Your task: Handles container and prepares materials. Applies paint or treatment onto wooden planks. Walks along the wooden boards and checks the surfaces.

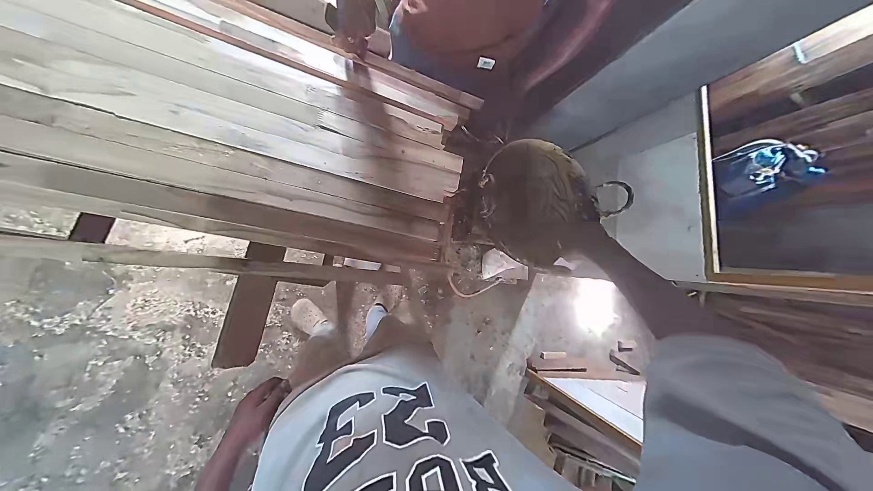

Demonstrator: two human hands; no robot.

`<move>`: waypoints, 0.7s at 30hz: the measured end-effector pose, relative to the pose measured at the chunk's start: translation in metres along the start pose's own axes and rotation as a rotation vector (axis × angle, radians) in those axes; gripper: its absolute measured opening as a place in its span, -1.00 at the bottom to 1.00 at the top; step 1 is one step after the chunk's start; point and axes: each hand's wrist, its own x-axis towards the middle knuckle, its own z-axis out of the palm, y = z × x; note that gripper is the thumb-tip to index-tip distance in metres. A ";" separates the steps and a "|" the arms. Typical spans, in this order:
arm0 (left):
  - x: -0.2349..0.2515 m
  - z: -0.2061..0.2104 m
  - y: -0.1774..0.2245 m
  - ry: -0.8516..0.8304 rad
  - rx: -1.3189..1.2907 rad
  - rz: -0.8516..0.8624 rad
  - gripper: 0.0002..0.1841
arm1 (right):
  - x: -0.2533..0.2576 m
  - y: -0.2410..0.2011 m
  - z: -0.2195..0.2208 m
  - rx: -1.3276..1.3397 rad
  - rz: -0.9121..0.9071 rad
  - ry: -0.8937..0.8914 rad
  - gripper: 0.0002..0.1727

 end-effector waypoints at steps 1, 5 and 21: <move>0.001 -0.006 -0.007 0.008 -0.017 0.009 -0.61 | -0.004 0.007 -0.006 -0.022 -0.035 -0.061 -0.71; 0.006 -0.035 -0.042 0.019 -0.054 0.054 -0.63 | -0.043 0.000 -0.018 0.317 -0.178 -0.270 -0.84; -0.100 -0.327 -0.291 0.427 -0.393 -0.226 -0.64 | -0.187 -0.687 -0.002 1.626 -0.893 -0.325 -0.82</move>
